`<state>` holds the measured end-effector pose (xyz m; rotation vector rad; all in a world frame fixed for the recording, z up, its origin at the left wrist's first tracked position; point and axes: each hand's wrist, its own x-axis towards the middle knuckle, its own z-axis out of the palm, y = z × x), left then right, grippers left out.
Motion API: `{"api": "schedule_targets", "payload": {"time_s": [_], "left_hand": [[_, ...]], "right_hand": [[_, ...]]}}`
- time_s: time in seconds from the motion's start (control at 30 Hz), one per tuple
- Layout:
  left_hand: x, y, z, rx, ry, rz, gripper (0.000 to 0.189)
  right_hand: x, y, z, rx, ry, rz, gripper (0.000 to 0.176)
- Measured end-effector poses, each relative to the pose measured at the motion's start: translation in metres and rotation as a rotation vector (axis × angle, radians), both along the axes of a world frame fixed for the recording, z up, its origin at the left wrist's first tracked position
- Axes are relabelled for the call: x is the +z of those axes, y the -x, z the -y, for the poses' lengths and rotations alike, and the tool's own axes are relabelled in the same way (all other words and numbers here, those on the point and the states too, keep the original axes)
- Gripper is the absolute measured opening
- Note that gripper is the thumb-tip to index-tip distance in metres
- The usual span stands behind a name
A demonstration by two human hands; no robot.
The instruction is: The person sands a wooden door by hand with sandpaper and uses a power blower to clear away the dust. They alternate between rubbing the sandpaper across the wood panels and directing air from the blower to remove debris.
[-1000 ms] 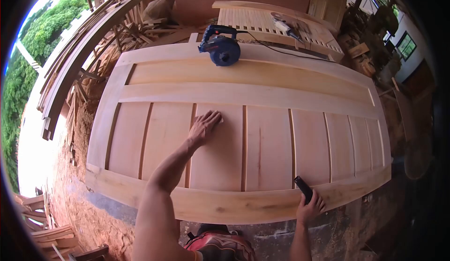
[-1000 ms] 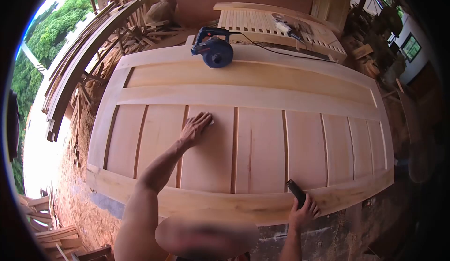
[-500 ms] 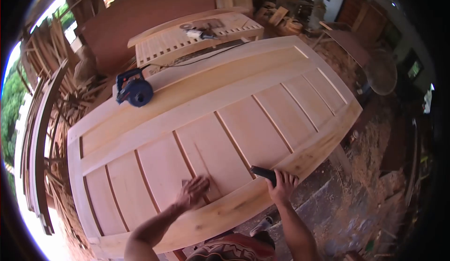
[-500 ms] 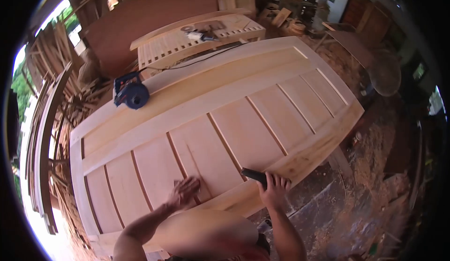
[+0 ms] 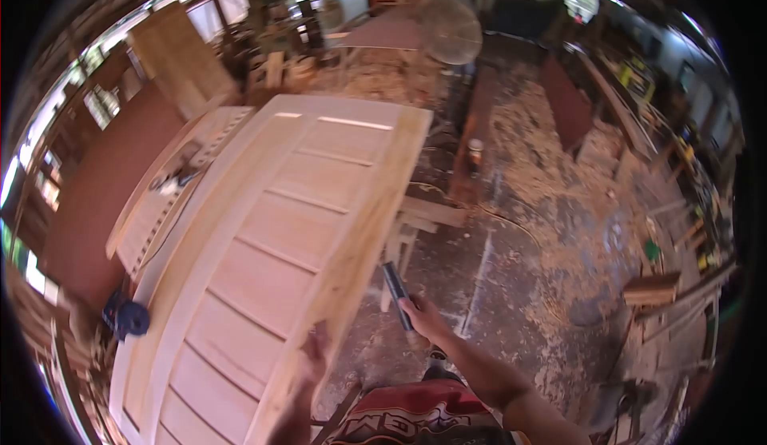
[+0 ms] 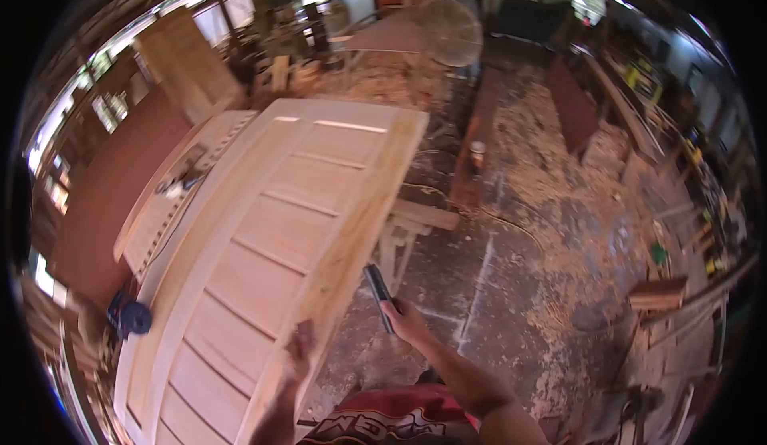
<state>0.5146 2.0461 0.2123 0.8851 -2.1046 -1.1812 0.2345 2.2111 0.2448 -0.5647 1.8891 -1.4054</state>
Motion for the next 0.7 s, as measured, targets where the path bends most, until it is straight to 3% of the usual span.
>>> {"api": "schedule_targets", "payload": {"time_s": [0.07,0.1,0.2,0.3,0.4,0.43,0.47,0.57,0.6,0.7], "left_hand": [[0.007,0.081,-0.064,-0.081,0.019,0.098,0.030],[0.010,0.116,-0.086,-0.112,0.122,0.310,0.028],[0.004,0.197,-0.132,-0.394,-0.073,0.252,0.029],[0.003,0.266,-0.182,-0.471,-0.152,0.063,0.036],[0.013,0.329,-0.218,-0.686,-0.090,-0.033,0.047],[0.022,0.346,-0.227,-0.724,-0.085,-0.055,0.048],[0.038,0.362,-0.233,-0.805,-0.219,0.160,0.050],[0.001,0.420,-0.253,-1.087,-0.044,-0.083,0.045],[0.009,0.438,-0.257,-1.197,-0.101,0.000,0.037],[0.009,0.491,-0.272,-1.241,-0.087,0.135,0.030]], "right_hand": [[-0.030,0.036,-0.059,-0.158,0.064,0.328,0.042],[-0.034,0.048,-0.091,-0.209,0.038,0.386,0.042],[-0.045,0.084,-0.173,-0.342,0.038,0.516,0.038],[-0.027,0.101,-0.238,-0.538,0.119,0.620,0.039],[-0.013,0.113,-0.282,-0.735,0.311,0.718,0.040],[-0.005,0.118,-0.290,-0.785,0.388,0.741,0.040],[-0.004,0.124,-0.299,-0.807,0.384,0.713,0.039],[-0.008,0.141,-0.316,-0.937,0.422,0.691,0.039],[-0.005,0.149,-0.319,-0.947,0.409,0.689,0.039],[-0.007,0.185,-0.323,-0.961,0.309,0.563,0.042]]}}
